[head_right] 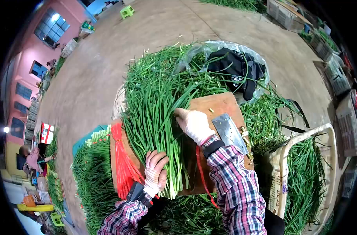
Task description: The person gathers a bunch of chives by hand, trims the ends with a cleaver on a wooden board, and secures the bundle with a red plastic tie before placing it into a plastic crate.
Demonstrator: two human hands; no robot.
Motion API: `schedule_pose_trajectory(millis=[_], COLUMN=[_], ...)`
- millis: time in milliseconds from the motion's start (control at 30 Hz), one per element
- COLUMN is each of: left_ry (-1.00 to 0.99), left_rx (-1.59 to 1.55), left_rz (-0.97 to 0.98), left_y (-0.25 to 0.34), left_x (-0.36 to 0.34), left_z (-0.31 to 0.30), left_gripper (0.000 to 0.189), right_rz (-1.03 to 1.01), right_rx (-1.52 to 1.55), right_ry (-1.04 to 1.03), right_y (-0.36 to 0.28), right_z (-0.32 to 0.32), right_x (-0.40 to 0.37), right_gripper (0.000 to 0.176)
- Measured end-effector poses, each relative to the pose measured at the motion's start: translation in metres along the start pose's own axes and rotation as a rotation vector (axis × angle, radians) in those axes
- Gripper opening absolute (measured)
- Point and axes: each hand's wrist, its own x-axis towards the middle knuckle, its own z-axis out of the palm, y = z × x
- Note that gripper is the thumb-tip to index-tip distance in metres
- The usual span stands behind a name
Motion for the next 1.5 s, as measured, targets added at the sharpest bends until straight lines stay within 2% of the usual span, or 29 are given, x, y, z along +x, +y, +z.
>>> schedule_pose_trajectory(millis=[167, 233, 267, 367, 433, 500, 600, 700, 733, 833, 867, 967, 1167, 1233, 1367, 1433, 1467, 1500], left_ry=[-0.007, -0.040, -0.051, -0.056, -0.070, -0.046, -0.026, -0.009, -0.016, -0.018, -0.022, -0.057, -0.013, -0.058, -0.018, 0.000, -0.004, -0.008], left_rx=[0.029, 0.128, 0.133, 0.129, 0.130, 0.111, 0.112, 0.118, 0.110, 0.097, 0.111, 0.102, 0.017, 0.011, -0.043, -0.055, -0.054, -0.053], left_rz=[0.040, 0.079, 0.081, 0.080, 0.069, 0.078, 0.087, 0.084, 0.071, 0.070, 0.065, 0.053, 0.034, 0.002, -0.003, -0.003, -0.005, -0.006], left_y=[0.000, -0.001, -0.001, -0.003, -0.004, -0.004, -0.005, -0.004, -0.003, -0.006, -0.006, -0.007, -0.004, 0.000, -0.001, -0.002, -0.002, -0.002], left_x=[0.000, 0.000, 0.000, -0.001, -0.003, -0.003, -0.003, -0.003, -0.003, -0.005, -0.005, -0.004, -0.003, -0.001, -0.003, -0.004, -0.005, -0.005], left_z=[0.001, 0.001, 0.001, 0.003, 0.003, 0.003, 0.003, 0.004, 0.003, 0.004, 0.005, 0.003, 0.001, -0.005, -0.004, -0.003, -0.002, -0.002], left_gripper=[0.045, 0.039, 0.037, 0.034, 0.035, 0.036, 0.039, 0.042, 0.042, 0.042, 0.041, 0.041, 0.038, 0.040, 0.041, 0.040, 0.041, 0.041], right_rz=[-0.120, -0.136, -0.104, 0.181, 0.281, 0.257, 0.043, -0.028, -0.120, -0.096, -0.061, 0.104, 0.366, 0.378, 0.381, 0.287, 0.302, 0.301], right_rx=[-0.130, -0.147, -0.116, 0.105, 0.250, 0.286, 0.155, 0.072, 0.067, -0.010, -0.013, -0.146, -0.039, -0.082, -0.165, -0.243, -0.353, -0.281], right_ry=[-0.103, -0.118, -0.088, -0.027, 0.184, 0.238, 0.250, 0.124, 0.139, -0.094, -0.197, -0.570, -0.751, -0.889, -1.047, -1.047, -1.115, -1.123], right_y=[0.007, 0.009, 0.009, 0.013, 0.021, 0.027, 0.017, 0.014, 0.025, 0.026, 0.021, 0.011, -0.036, -0.051, -0.061, -0.061, -0.071, -0.067], right_z=[0.009, 0.007, 0.006, 0.003, 0.003, 0.001, -0.015, -0.016, -0.007, -0.008, -0.014, -0.029, -0.085, -0.095, -0.072, -0.051, -0.045, -0.040], right_x=[0.002, 0.002, 0.001, 0.001, 0.003, 0.008, 0.011, 0.024, 0.031, 0.057, 0.064, 0.083, 0.095, 0.097, 0.098, 0.096, 0.101, 0.099], right_gripper=[0.011, 0.012, 0.012, 0.012, 0.009, 0.015, 0.025, 0.029, 0.028, 0.026, 0.023, 0.028, 0.031, 0.032, 0.031, 0.029, 0.033, 0.034])
